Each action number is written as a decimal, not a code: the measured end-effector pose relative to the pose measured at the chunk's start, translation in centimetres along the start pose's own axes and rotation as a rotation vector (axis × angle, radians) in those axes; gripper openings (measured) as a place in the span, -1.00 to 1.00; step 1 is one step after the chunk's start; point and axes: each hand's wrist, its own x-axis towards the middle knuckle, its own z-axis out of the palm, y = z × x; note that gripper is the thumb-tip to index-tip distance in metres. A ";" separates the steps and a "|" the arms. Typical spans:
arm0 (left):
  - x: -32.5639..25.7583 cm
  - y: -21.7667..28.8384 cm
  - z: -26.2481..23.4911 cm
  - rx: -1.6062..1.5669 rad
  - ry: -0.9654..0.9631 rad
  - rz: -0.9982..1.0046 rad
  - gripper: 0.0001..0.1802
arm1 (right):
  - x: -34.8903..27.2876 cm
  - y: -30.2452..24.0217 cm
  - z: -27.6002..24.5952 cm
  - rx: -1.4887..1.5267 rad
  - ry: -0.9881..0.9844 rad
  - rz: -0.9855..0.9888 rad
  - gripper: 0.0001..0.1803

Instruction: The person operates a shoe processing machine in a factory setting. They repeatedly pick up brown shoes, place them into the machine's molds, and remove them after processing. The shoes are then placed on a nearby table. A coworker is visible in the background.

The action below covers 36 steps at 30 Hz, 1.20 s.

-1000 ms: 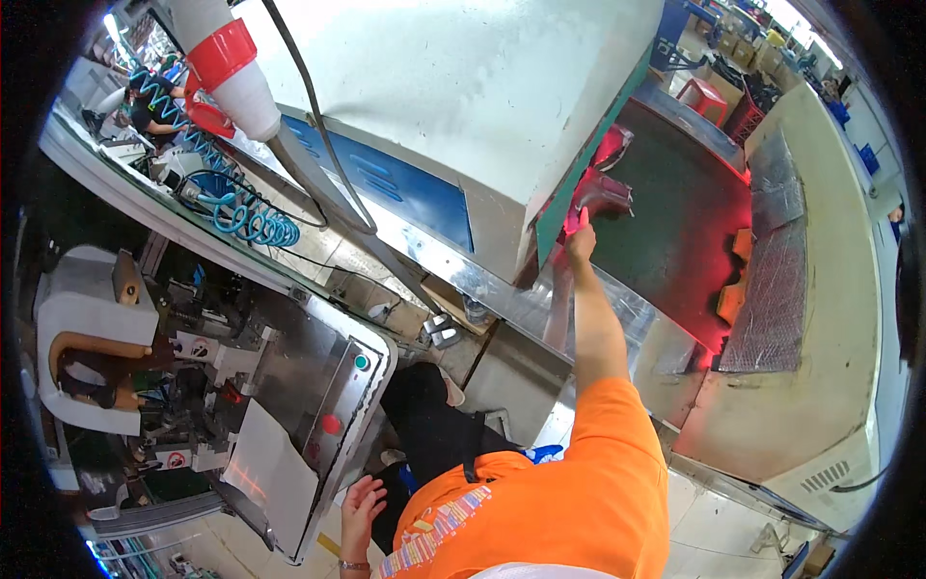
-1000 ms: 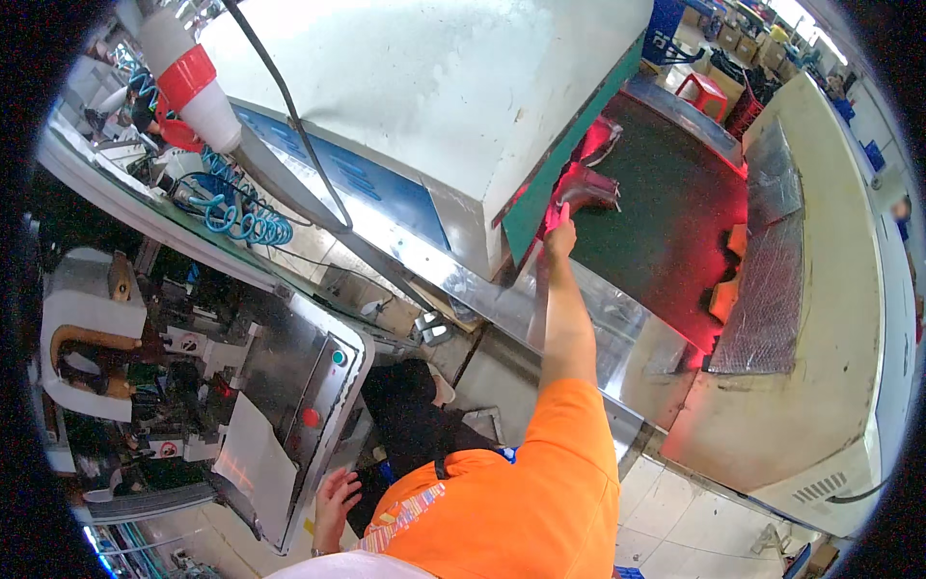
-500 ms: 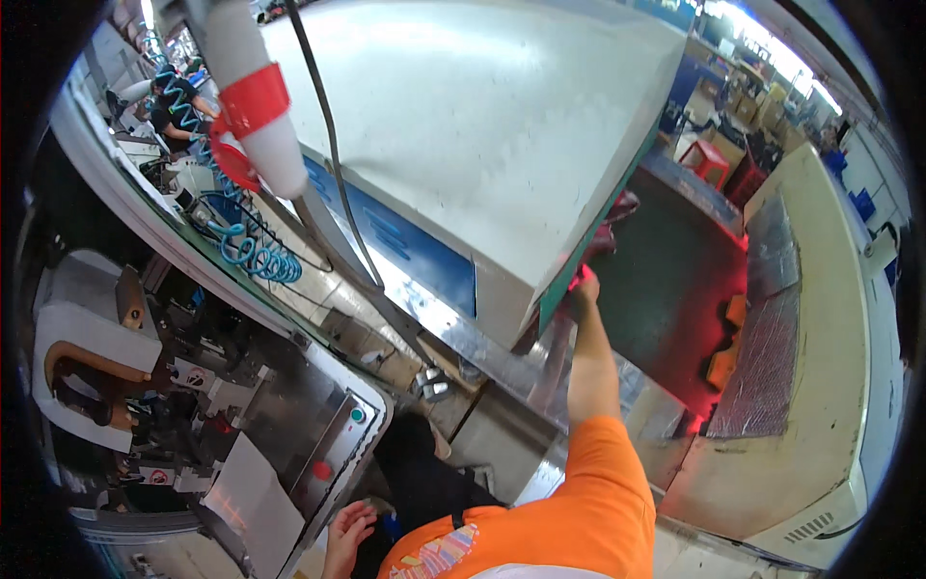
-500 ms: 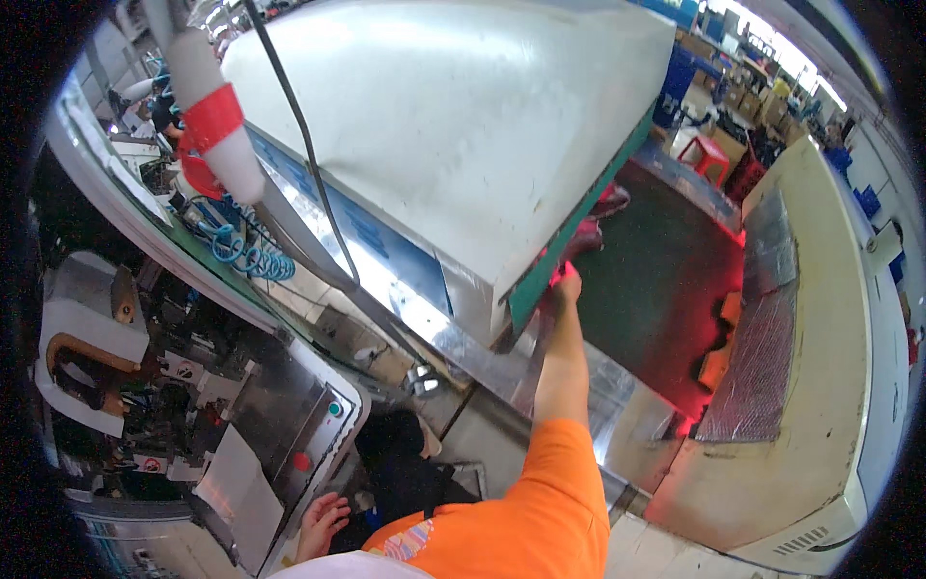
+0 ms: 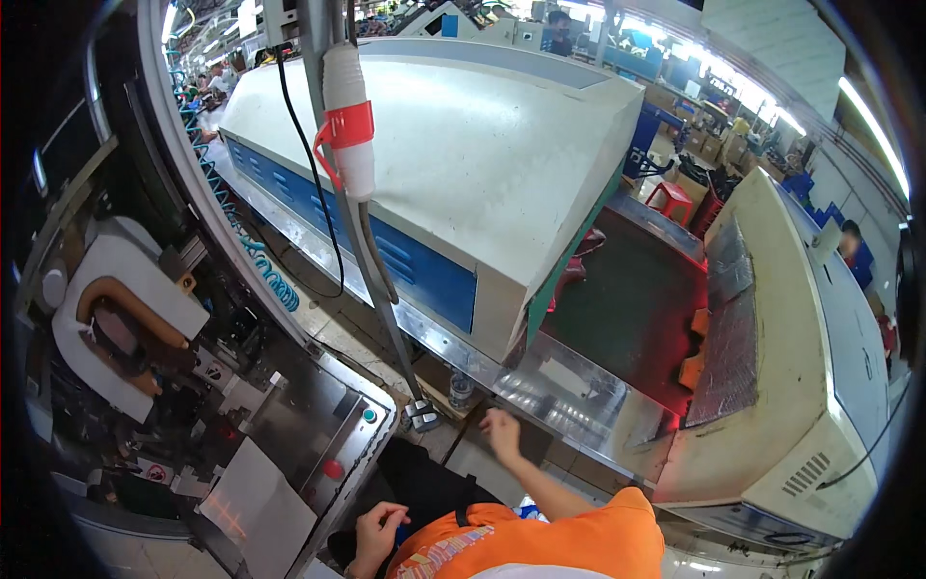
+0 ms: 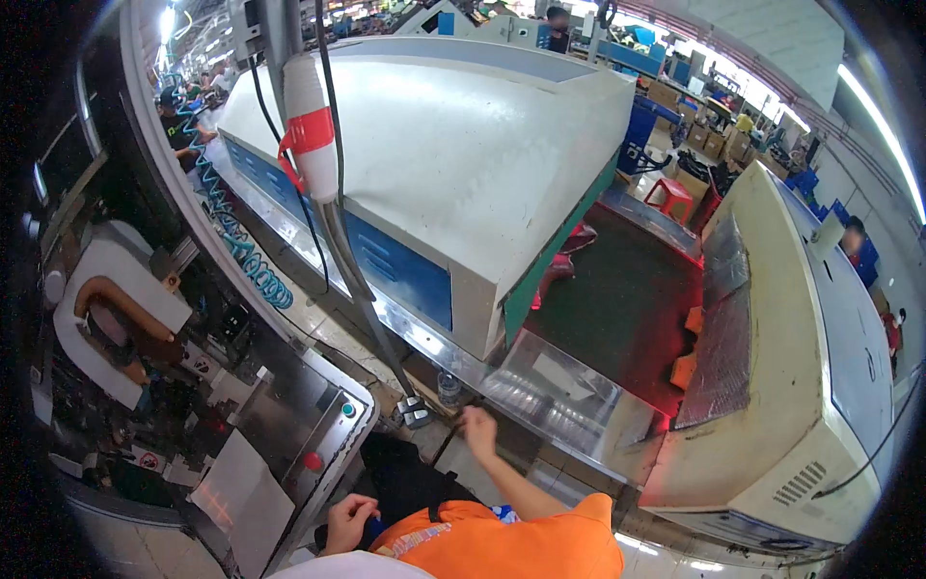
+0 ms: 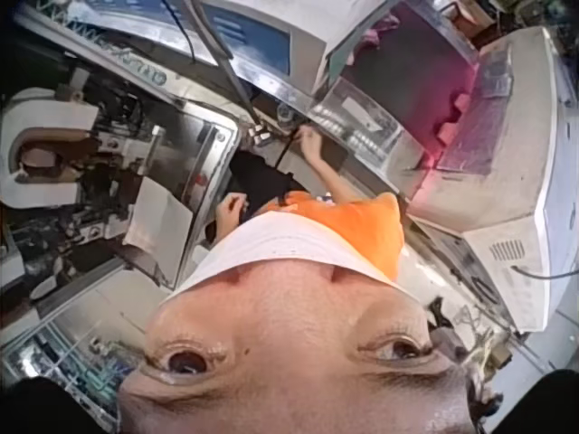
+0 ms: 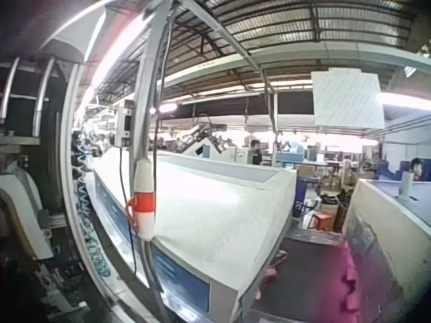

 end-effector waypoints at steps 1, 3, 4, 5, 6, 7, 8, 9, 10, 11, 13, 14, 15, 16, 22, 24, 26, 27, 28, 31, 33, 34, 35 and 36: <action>-0.1 1.8 0.8 -0.002 0.059 0.097 -0.85 | -2.0 0.0 1.9 -0.026 -0.095 0.013 -0.75; 0.1 1.9 1.2 0.044 -0.059 0.196 -0.86 | -4.5 -0.8 5.7 -0.173 -0.245 -0.245 -0.81; -0.1 1.6 1.3 0.067 -0.115 0.242 -0.86 | -4.8 -1.9 7.7 -0.297 -0.305 -0.514 -0.84; -0.4 1.7 1.4 0.112 -0.116 0.313 -0.85 | -4.9 -2.8 9.8 -0.297 -0.328 -0.501 -0.85; -0.7 1.9 1.4 0.158 -0.117 0.389 -0.83 | -4.6 -3.9 11.8 -0.296 -0.350 -0.491 -0.84; -1.1 1.9 1.3 0.205 -0.118 0.466 -0.82 | -3.8 -5.0 13.5 -0.362 -0.291 -0.654 -0.81; -1.5 1.9 0.8 0.195 -0.090 0.477 -0.82 | -3.2 -5.7 15.2 -0.426 -0.230 -0.818 -0.78; -1.7 2.0 0.4 0.184 -0.066 0.493 -0.83 | -2.7 -5.5 16.7 -0.454 -0.207 -0.788 -0.76; -2.1 1.9 -0.1 0.173 -0.034 0.507 -0.84 | -1.9 -4.7 18.4 -0.479 -0.193 -0.760 -0.74; -2.2 1.6 -0.8 0.159 -0.006 0.479 -0.89 | -1.4 -4.1 19.5 -0.507 -0.170 -0.732 -0.72; -2.6 0.7 -2.2 0.264 0.258 0.500 -0.93 | -1.7 -3.1 21.2 -0.688 -0.167 -0.632 -0.68; -2.7 0.2 -2.9 0.315 0.392 0.508 -0.93 | -2.1 -2.8 21.7 -0.777 -0.165 -0.579 -0.67; -2.8 -0.2 -3.9 0.390 0.488 0.513 -0.89 | -2.3 -2.6 22.0 -0.831 -0.106 -0.596 -0.67; -3.0 -1.1 -5.1 0.461 0.587 0.512 -0.84 | -2.4 -2.4 22.2 -0.814 -0.095 -0.606 -0.68; -2.6 -5.8 -7.7 0.874 0.513 -0.032 -0.22 | -2.7 -2.1 22.5 -0.748 -0.024 -0.670 -0.73; -2.3 -5.7 -7.1 1.017 0.451 -0.044 -0.15 | -2.9 -2.0 22.4 -0.728 -0.018 -0.680 -0.74; -1.5 -6.1 -7.1 0.933 0.519 -0.051 -0.08 | -3.0 -2.4 22.2 -0.716 -0.027 -0.698 -0.75; -1.2 -6.4 -7.2 0.889 0.553 -0.055 -0.05 | -3.1 -2.5 22.2 -0.714 -0.032 -0.680 -0.76; -1.0 -6.6 -7.4 0.886 0.535 -0.062 -0.04 | -3.1 -2.6 22.1 -0.717 -0.019 -0.683 -0.76; -0.3 -6.9 -8.5 0.826 0.488 -0.056 -0.04 | -3.1 -2.5 22.1 -0.712 0.000 -0.686 -0.76; -0.1 -6.7 -9.3 0.721 0.461 -0.012 -0.08 | -3.0 -2.5 22.2 -0.720 -0.010 -0.673 -0.76; 0.2 -6.9 -9.9 0.669 0.450 0.017 -0.10 | -3.0 -2.5 22.2 -0.724 -0.016 -0.666 -0.76; 0.5 -7.0 -10.5 0.616 0.440 0.046 -0.13 | -3.0 -2.5 22.2 -0.716 -0.014 -0.666 -0.77; 0.7 -7.1 -10.8 0.564 0.429 0.074 -0.15 | -3.0 -2.5 22.2 -0.708 -0.012 -0.666 -0.77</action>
